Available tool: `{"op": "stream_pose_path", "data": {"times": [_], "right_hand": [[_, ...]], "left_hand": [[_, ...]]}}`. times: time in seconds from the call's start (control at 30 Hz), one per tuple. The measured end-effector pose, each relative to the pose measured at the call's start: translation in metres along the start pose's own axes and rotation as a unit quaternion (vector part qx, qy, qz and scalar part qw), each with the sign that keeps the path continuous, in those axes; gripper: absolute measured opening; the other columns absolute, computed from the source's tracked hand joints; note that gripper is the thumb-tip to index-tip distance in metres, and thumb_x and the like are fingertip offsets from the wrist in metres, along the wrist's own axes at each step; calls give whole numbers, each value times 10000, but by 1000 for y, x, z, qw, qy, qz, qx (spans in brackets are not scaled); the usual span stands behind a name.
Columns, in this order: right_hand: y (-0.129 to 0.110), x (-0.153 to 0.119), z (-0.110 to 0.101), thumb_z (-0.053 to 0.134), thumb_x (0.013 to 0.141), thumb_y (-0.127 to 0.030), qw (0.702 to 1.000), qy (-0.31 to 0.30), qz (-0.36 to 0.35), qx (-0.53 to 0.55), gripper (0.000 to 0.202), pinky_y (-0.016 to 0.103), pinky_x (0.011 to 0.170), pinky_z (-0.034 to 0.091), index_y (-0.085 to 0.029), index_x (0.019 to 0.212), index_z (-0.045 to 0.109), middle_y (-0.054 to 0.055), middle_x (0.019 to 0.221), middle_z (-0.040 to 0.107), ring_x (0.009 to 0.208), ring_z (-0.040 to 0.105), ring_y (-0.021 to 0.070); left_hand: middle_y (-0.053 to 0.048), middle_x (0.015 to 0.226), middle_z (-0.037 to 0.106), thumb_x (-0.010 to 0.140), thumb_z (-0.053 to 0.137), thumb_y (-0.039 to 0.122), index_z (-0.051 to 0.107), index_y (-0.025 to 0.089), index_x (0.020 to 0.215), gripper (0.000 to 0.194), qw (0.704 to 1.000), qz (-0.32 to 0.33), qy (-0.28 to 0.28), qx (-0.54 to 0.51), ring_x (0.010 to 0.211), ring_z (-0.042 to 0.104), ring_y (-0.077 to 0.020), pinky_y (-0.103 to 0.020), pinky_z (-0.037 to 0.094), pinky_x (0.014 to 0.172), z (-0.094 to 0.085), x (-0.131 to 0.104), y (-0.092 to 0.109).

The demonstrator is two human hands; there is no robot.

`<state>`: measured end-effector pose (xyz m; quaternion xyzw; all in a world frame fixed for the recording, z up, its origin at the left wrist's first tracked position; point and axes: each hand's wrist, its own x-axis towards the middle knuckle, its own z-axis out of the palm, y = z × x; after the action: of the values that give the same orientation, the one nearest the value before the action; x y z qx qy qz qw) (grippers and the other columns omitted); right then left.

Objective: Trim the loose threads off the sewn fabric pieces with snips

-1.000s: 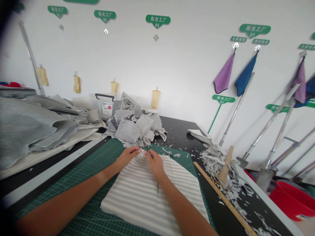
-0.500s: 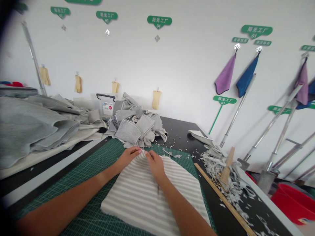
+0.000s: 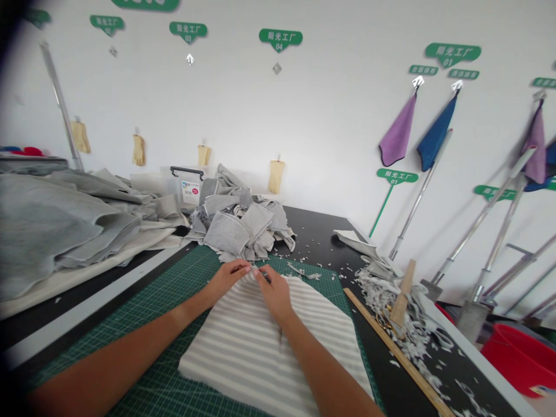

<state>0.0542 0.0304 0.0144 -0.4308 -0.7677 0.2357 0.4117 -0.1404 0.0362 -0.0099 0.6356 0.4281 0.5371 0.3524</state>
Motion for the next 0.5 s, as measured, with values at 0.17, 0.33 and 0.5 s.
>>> {"op": "stream_pose_path", "data": {"times": [0.17,0.33,0.5], "right_hand": [[1,0,0,462,967,-574,1000,-8,-5,-15,380,253,659,369,-275,973,697,-24,815,694,742,593,179],[2,0,1,466,960,-570,1000,-6,-6,-9,377,259,676,381,-272,956,697,-24,818,698,747,603,180],[2,0,0,473,955,-576,1000,16,2,-1,380,260,675,381,-265,942,691,-26,790,678,726,583,176]], "left_hand": [[-60,911,724,861,640,442,717,149,960,319,1000,0,5,15,860,644,-199,-275,481,793,1,1,4],[-65,921,727,856,641,437,732,149,947,315,1000,-6,-1,19,893,640,-209,-282,475,816,1,-1,14],[-57,911,720,869,627,439,727,150,947,316,1000,-7,-11,-3,881,636,-205,-283,471,809,0,-2,16]]}}
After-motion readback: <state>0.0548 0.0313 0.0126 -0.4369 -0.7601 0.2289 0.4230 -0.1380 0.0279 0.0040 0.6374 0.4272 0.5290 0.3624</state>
